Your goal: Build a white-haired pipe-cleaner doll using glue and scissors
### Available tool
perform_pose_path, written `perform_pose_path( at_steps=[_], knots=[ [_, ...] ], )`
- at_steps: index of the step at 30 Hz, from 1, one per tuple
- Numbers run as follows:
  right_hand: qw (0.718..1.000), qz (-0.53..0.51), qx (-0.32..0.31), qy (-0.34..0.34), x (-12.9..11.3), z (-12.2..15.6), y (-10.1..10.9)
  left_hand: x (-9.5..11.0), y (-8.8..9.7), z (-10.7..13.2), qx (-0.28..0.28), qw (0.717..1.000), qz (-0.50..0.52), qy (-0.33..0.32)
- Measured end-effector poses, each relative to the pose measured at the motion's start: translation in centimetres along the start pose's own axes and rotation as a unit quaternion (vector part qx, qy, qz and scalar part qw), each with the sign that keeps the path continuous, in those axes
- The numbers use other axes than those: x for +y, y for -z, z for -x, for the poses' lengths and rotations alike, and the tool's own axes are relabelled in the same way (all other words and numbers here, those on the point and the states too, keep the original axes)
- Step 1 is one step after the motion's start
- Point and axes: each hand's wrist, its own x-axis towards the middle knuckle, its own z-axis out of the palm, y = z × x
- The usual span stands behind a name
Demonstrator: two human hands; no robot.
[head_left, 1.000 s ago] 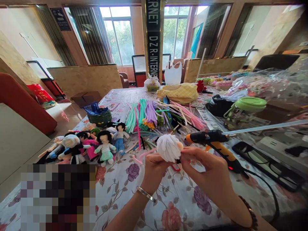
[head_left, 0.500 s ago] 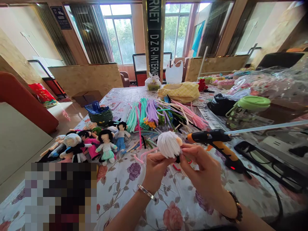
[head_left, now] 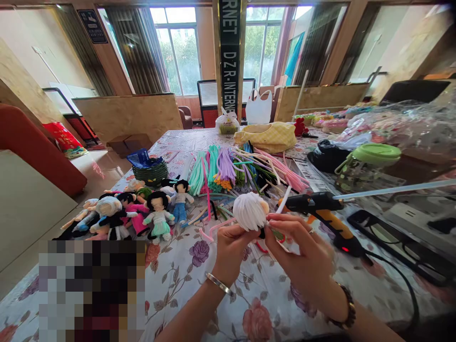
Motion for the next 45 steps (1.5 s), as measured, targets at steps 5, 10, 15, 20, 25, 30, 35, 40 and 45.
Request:
perform_pose_path(
  at_steps=[5, 10, 15, 20, 25, 30, 35, 40, 45],
  knots=[
    [0.997, 0.060, 0.014, 0.045, 0.0, 0.2, -0.1, 0.2, -0.1, 0.0, 0.008, 1.000, 0.007, 0.006],
    [0.997, 0.061, 0.011, 0.043, -0.1, 0.0, -0.1, 0.0, 0.0, 0.1, 0.018, 1.000, -0.022, -0.001],
    [0.999, -0.005, -0.015, -0.034, 0.0, -0.5, 0.3, 0.1, 0.3, 0.1, 0.014, 0.998, -0.058, -0.010],
    [0.997, -0.007, -0.072, -0.038, 0.6, -0.8, 1.0, 0.7, 0.6, -0.2, 0.016, 0.990, -0.132, -0.051],
    [0.997, -0.004, -0.073, 0.033, 1.3, -0.8, 1.4, 1.1, 0.4, -0.3, 0.031, 0.974, -0.183, -0.127],
    [0.993, -0.018, -0.100, 0.054, 1.9, -0.8, 1.7, 1.0, 0.6, 0.1, 0.017, 0.960, -0.215, -0.179],
    [0.986, -0.024, -0.124, 0.110, 2.7, -0.7, 2.0, 1.1, 0.9, 0.3, -0.025, 0.940, -0.242, -0.239],
    [0.975, -0.006, -0.141, 0.172, 3.5, -0.9, 2.3, 1.4, 0.6, -0.1, -0.011, 0.937, -0.255, -0.239],
    [0.961, -0.003, -0.163, 0.222, 4.2, -2.6, 3.0, 1.1, 0.5, -0.7, 0.012, 0.984, -0.163, -0.072]
  ],
)
